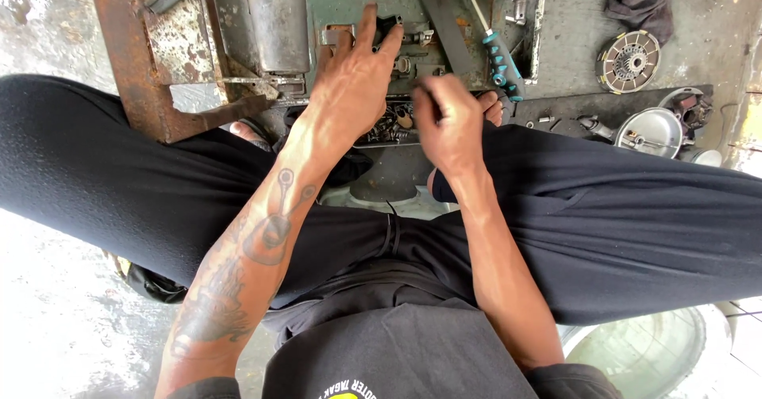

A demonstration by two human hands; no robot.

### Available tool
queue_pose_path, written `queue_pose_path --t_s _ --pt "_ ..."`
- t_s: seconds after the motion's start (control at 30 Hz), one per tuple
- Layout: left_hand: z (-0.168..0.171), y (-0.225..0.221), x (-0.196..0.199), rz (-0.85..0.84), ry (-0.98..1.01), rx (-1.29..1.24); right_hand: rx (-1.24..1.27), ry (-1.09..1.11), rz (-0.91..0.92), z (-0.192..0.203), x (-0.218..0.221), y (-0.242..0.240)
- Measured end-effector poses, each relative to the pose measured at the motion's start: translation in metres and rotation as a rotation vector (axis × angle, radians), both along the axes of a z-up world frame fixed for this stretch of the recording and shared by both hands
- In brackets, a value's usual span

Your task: The recorder is disassembling and inspecting various components of a motorcycle carburetor on a low workbench.

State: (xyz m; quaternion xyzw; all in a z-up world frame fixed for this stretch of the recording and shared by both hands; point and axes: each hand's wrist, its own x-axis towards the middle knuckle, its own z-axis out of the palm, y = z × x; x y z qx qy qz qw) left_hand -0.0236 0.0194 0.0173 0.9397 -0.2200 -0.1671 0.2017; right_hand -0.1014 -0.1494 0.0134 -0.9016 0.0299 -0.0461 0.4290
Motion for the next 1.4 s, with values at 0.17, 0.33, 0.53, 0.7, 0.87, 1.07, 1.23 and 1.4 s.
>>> queue_pose_path --t_s 0.17,0.33,0.53,0.7,0.87,1.07,1.23,1.4 --pt "0.015 0.003 -0.001 0.016 0.054 0.038 0.038 0.268 0.283 -0.035 -0.016 0.005" --pt "0.010 0.005 -0.002 -0.026 0.089 0.110 -0.222 0.618 0.392 -0.112 -0.034 0.000" --pt "0.012 0.006 -0.006 -0.009 0.066 0.075 -0.270 0.777 0.320 -0.154 -0.031 0.003" --pt "0.010 0.008 -0.006 -0.022 0.008 0.061 -0.351 0.864 0.148 -0.190 -0.033 -0.019" --pt "0.019 0.004 -0.006 -0.029 0.029 0.082 -0.282 0.739 0.157 -0.155 -0.023 0.004" --pt "0.019 0.004 -0.006 -0.020 0.061 0.051 -0.436 0.736 0.412 -0.169 -0.026 0.030" --pt "0.020 0.005 -0.005 -0.010 0.059 0.055 -0.510 0.535 0.545 -0.180 -0.023 0.030" --pt "0.023 0.001 -0.002 0.000 0.087 0.052 -0.503 0.667 0.600 -0.194 -0.022 0.032"
